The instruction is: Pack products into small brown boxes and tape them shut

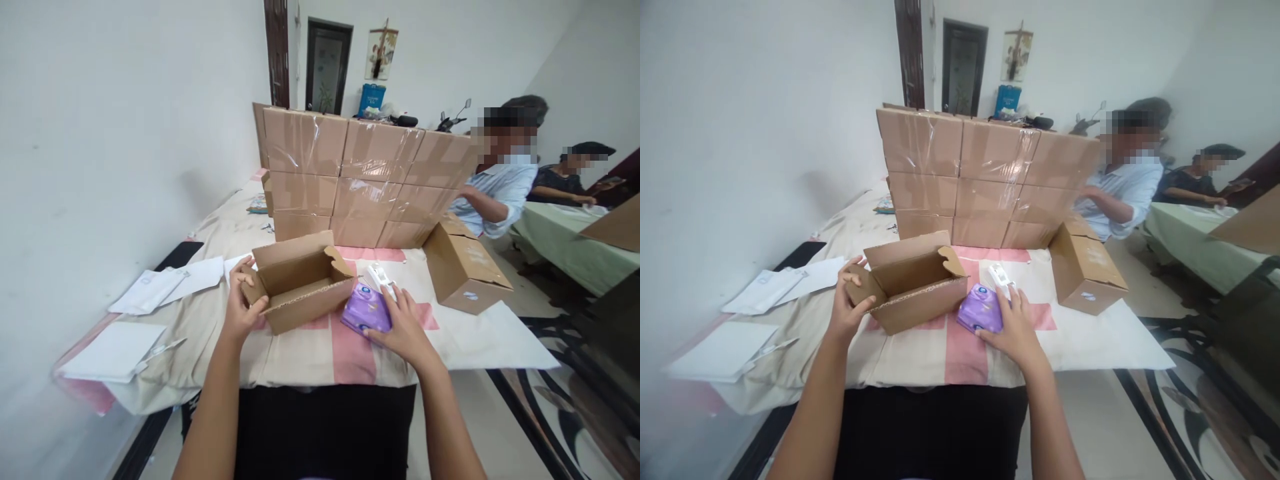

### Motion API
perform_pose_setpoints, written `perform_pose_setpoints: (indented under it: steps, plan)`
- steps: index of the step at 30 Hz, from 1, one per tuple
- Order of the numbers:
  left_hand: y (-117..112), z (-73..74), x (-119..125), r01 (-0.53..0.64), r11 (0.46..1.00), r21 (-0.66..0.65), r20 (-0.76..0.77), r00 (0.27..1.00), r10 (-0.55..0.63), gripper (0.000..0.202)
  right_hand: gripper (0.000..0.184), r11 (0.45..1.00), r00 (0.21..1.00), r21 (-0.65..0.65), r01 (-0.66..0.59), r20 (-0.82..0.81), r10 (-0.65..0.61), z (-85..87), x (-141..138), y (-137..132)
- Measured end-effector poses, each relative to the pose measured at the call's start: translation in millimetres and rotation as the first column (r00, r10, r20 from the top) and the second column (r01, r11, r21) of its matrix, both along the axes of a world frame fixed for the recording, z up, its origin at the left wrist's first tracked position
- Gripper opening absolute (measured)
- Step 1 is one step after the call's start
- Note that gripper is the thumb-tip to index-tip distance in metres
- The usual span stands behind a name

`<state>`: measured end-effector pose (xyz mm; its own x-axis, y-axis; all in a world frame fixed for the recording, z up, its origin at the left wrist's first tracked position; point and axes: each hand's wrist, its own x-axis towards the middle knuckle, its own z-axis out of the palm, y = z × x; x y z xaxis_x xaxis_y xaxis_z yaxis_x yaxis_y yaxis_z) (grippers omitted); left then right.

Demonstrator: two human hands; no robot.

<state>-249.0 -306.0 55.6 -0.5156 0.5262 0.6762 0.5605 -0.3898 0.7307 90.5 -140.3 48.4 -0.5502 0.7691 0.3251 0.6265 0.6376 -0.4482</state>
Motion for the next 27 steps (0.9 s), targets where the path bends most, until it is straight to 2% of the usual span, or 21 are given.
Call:
perform_pose_setpoints:
  steps: [3, 6, 8, 10, 11, 13, 15, 16, 18, 20, 21, 22, 24, 27]
  plan:
    - [2.0, -0.1, 3.5, 0.040, 0.999, 0.033, 0.056, 0.998, -0.042, 0.036, 0.109, 0.989, 0.965, -0.004, -0.149, 0.215, 0.146, 20.9, -20.1, 9.8]
    - [3.0, -1.6, 4.7, 0.048, 0.997, 0.059, 0.057, 0.997, -0.051, 0.034, 0.099, 0.960, 0.933, -0.132, -0.246, 0.235, 0.271, 39.6, -26.8, 32.8]
    - [3.2, -5.2, 3.4, 0.062, 0.995, 0.081, 0.064, 0.996, -0.067, 0.034, 0.096, 0.937, 0.948, -0.224, -0.270, 0.110, 0.300, 58.5, -18.4, 56.6]
    - [3.9, -9.7, 2.7, 0.098, 0.991, 0.097, 0.079, 0.991, -0.105, 0.034, 0.095, 0.937, 0.965, -0.244, -0.252, -0.134, 0.225, 85.7, -8.4, 79.2]
    - [4.7, -11.8, 3.5, 0.126, 0.987, 0.102, 0.091, 0.987, -0.136, 0.034, 0.096, 0.941, 0.940, -0.228, -0.250, -0.289, 0.180, 101.7, -6.6, 86.6]
    - [7.2, -14.1, 8.2, 0.188, 0.976, 0.108, 0.127, 0.971, -0.201, 0.033, 0.099, 0.940, 0.815, -0.178, -0.290, -0.561, 0.145, 133.5, -14.6, 88.3]
    - [10.4, -13.9, 16.5, 0.223, 0.968, 0.116, 0.164, 0.957, -0.240, 0.032, 0.099, 0.913, 0.699, -0.150, -0.380, -0.693, 0.177, 157.9, -38.8, 71.9]
    - [12.0, -13.1, 21.1, 0.227, 0.967, 0.113, 0.177, 0.953, -0.244, 0.032, 0.097, 0.886, 0.686, -0.171, -0.432, -0.700, 0.200, 165.2, -55.2, 58.7]
    - [14.7, -11.2, 29.3, 0.225, 0.969, 0.101, 0.182, 0.953, -0.240, 0.031, 0.093, 0.809, 0.687, -0.213, -0.548, -0.666, 0.290, 169.7, -89.8, 29.4]
    - [16.1, -10.6, 34.4, 0.217, 0.971, 0.098, 0.173, 0.957, -0.231, 0.032, 0.089, 0.723, 0.701, -0.255, -0.642, -0.579, 0.417, 164.3, -116.8, 5.6]
    - [16.2, -11.1, 35.6, 0.208, 0.973, 0.101, 0.171, 0.960, -0.223, 0.033, 0.085, 0.701, 0.714, -0.271, -0.660, -0.516, 0.473, 160.2, -124.6, -1.5]
    - [15.9, -12.2, 36.0, 0.197, 0.975, 0.107, 0.171, 0.962, -0.213, 0.034, 0.082, 0.707, 0.732, -0.263, -0.657, -0.448, 0.514, 156.6, -128.1, -4.6]
    - [15.0, -15.6, 35.3, 0.169, 0.979, 0.117, 0.177, 0.966, -0.188, 0.035, 0.074, 0.778, 0.783, -0.170, -0.605, -0.305, 0.542, 153.6, -122.9, 0.2]
    - [15.3, -20.7, 33.3, 0.144, 0.981, 0.130, 0.188, 0.968, -0.167, 0.034, 0.073, 0.871, 0.867, 0.006, -0.491, -0.097, 0.489, 162.1, -96.9, 20.2]
